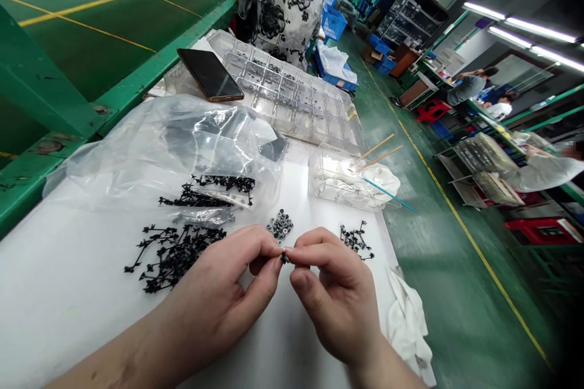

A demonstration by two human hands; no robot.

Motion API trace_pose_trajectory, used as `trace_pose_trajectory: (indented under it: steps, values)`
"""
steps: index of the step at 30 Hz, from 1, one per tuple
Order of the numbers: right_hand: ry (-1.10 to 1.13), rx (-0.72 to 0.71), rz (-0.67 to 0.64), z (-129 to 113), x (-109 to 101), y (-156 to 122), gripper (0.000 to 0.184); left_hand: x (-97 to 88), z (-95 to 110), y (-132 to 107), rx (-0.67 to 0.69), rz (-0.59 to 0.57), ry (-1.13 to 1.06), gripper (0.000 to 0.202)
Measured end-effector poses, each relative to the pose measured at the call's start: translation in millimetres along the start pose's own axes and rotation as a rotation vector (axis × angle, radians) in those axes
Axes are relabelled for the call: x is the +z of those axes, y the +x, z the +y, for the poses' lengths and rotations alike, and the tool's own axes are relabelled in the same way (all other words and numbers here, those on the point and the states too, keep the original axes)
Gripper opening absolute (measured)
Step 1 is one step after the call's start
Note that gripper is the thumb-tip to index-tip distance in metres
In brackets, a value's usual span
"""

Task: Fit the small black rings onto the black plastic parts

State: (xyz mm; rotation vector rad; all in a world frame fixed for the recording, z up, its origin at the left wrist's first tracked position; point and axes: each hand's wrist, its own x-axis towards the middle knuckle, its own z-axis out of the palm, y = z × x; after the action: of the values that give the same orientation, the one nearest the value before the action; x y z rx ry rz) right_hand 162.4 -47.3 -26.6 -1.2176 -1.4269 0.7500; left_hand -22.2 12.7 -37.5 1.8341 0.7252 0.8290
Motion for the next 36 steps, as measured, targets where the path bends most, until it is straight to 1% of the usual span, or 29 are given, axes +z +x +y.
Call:
trace_pose_trajectory:
  steps: [3, 6, 8, 11, 12, 14, 18, 20, 22, 26, 29, 33, 36]
  values:
    - [0.006, 0.038, 0.019, -1.6, 1.0, 1.0, 0.014, 0.7, -0.5, -0.2, 0.045, 0.016, 0.021, 0.021]
    - [0.107, 0.161, 0.037, -3.4, 3.3, 2.6, 0.005, 1.3, -2.5, -0.9, 0.11, 0.038, 0.036, 0.02]
    - [0.216, 0.301, 0.043, -4.7, 4.5, 3.1, 0.01, 1.0, -4.2, -1.5, 0.161, 0.056, 0.067, 0.022]
    - [0.374, 0.535, 0.017, -5.6, 5.0, 2.7, 0.021, -0.6, -6.0, -1.7, 0.253, 0.083, 0.159, 0.025]
    - [0.412, 0.589, 0.001, -5.2, 4.6, 2.4, 0.024, -1.4, -6.1, -1.5, 0.278, 0.087, 0.191, 0.025]
    - [0.467, 0.646, -0.037, -3.1, 3.2, 1.9, 0.028, -3.3, -5.6, -0.9, 0.308, 0.086, 0.242, 0.025]
    - [0.583, 0.706, -0.12, 4.3, -0.7, 2.4, 0.028, -6.4, -3.7, 0.2, 0.312, 0.072, 0.328, 0.024]
    - [0.629, 0.725, -0.116, 7.0, -2.3, 3.5, 0.027, -6.9, -3.4, 0.6, 0.314, 0.067, 0.368, 0.025]
    - [0.647, 0.722, -0.083, 7.7, -3.5, 4.7, 0.026, -6.5, -4.0, 0.7, 0.332, 0.076, 0.38, 0.024]
    - [0.581, 0.68, -0.052, 3.4, -4.8, 6.3, 0.024, -3.8, -6.9, 0.6, 0.352, 0.086, 0.317, 0.022]
    - [0.539, 0.668, -0.059, -0.3, -5.4, 6.3, 0.025, -2.2, -8.9, 1.1, 0.326, 0.04, 0.268, 0.022]
    - [0.553, 0.67, -0.094, -0.6, -6.6, 4.3, 0.026, -1.8, -10.5, 2.0, 0.32, -0.022, 0.225, 0.021]
    - [0.587, 0.595, -0.091, 1.7, -9.2, 2.9, 0.023, -2.8, -10.5, 1.7, 0.284, 0.014, 0.196, 0.021]
